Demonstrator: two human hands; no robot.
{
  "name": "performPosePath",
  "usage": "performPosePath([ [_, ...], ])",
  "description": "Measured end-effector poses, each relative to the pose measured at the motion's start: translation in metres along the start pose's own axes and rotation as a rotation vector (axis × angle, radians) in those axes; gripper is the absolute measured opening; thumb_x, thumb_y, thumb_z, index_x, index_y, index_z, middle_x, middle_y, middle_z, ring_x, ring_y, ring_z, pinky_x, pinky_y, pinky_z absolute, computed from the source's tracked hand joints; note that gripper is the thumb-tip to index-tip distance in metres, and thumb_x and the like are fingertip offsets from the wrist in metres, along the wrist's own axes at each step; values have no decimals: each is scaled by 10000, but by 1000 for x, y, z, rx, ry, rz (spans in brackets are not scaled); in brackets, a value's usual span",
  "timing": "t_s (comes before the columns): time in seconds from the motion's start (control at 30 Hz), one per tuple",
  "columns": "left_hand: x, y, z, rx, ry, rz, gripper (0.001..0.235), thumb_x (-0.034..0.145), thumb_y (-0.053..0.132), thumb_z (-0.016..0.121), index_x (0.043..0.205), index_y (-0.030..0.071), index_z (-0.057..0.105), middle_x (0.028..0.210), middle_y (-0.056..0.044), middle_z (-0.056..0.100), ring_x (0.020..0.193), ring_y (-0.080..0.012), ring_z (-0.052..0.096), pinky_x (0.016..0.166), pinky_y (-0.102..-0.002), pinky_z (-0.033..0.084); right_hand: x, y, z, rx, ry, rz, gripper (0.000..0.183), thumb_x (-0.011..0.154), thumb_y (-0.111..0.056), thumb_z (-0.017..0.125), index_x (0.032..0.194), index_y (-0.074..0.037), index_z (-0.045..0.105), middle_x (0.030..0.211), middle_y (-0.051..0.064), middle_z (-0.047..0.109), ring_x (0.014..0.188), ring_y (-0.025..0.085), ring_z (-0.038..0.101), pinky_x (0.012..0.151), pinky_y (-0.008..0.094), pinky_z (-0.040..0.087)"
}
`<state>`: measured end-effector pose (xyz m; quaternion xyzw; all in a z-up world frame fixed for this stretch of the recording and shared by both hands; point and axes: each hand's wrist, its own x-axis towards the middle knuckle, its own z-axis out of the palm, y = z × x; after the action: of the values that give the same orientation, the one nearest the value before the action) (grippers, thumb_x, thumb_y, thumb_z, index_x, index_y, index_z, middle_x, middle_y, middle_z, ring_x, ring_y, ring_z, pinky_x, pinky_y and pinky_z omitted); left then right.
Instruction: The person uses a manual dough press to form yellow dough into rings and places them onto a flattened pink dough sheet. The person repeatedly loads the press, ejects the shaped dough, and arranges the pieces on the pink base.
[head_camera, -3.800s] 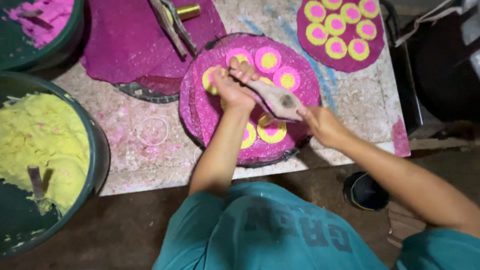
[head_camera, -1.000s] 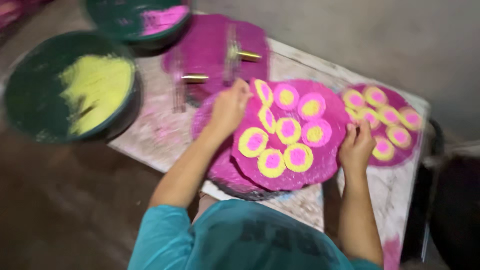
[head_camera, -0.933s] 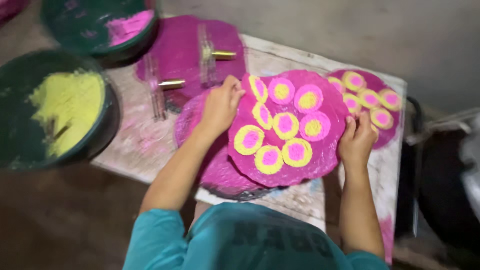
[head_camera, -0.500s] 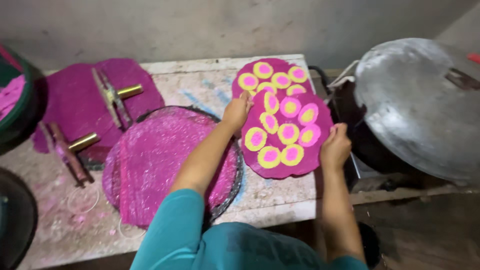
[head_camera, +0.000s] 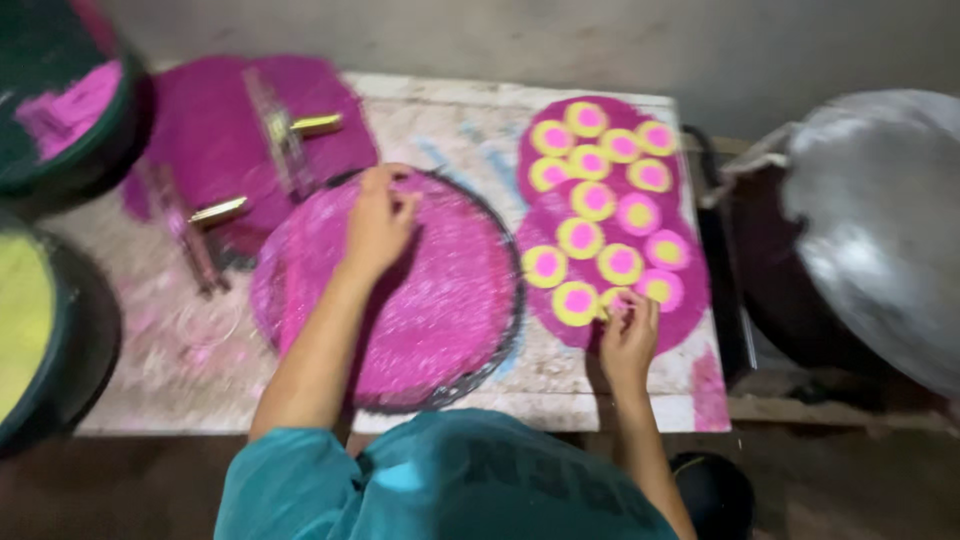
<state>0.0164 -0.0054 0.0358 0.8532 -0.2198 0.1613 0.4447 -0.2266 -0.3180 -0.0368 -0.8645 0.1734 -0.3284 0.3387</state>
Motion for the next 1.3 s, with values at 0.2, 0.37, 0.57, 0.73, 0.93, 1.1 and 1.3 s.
performPosePath([
  [0.2,-116,-56,-144,-60,240,-351,305,958,83,672,1242,16,583,1184,-176,598,866,-251,687,780,-340,571,8,-109,57,130,-411,-301,199,950,-98,677,1127,-9,668,1076,186,647,1004,369,657,866,409,523],
  [0.37,-214,-92,-205,266,309,-443,270,923,37,680,1190,26,643,1119,-167,661,956,-320,691,856,-397,554,2,-184,111,191,-647,-458,247,944,-114,691,1178,-35,689,1129,181,650,1064,353,645,916,416,523],
  [0.57,-248,-145,-215,461,93,-462,443,810,49,713,1252,75,687,1279,-141,621,1161,-378,538,1012,-470,453,-15,-249,185,27,-948,-728,438,869,-200,743,1264,-33,656,1223,209,603,1133,398,562,937,475,479],
  [0.73,-234,-170,-204,466,-39,-372,354,838,104,685,1191,118,714,1274,-103,617,1180,-356,532,951,-449,462,-12,-284,274,86,-959,-621,410,923,-234,721,1286,-60,644,1202,185,608,1149,390,591,982,444,494],
  [0.93,-225,-195,-202,461,-99,-252,263,841,133,707,1102,116,738,1172,-82,637,1123,-336,550,928,-457,476,12,-304,429,-23,-714,-490,675,833,-247,813,1406,-40,521,1258,269,561,1162,456,562,998,494,457],
  [1.1,-225,-193,-227,340,-104,-217,117,838,155,727,944,108,730,1080,-70,672,1060,-311,593,896,-441,481,64,-292,479,-378,-492,-287,877,837,-276,832,1518,5,357,1274,320,564,1172,503,564,991,526,469],
  [1.3,-218,-156,-248,-84,-41,-7,99,854,131,746,946,100,726,1021,-50,698,1014,-281,631,871,-390,514,96,-270,507,-454,-554,-76,907,869,-150,725,1634,-53,246,1261,336,600,1131,504,632,945,561,514],
])
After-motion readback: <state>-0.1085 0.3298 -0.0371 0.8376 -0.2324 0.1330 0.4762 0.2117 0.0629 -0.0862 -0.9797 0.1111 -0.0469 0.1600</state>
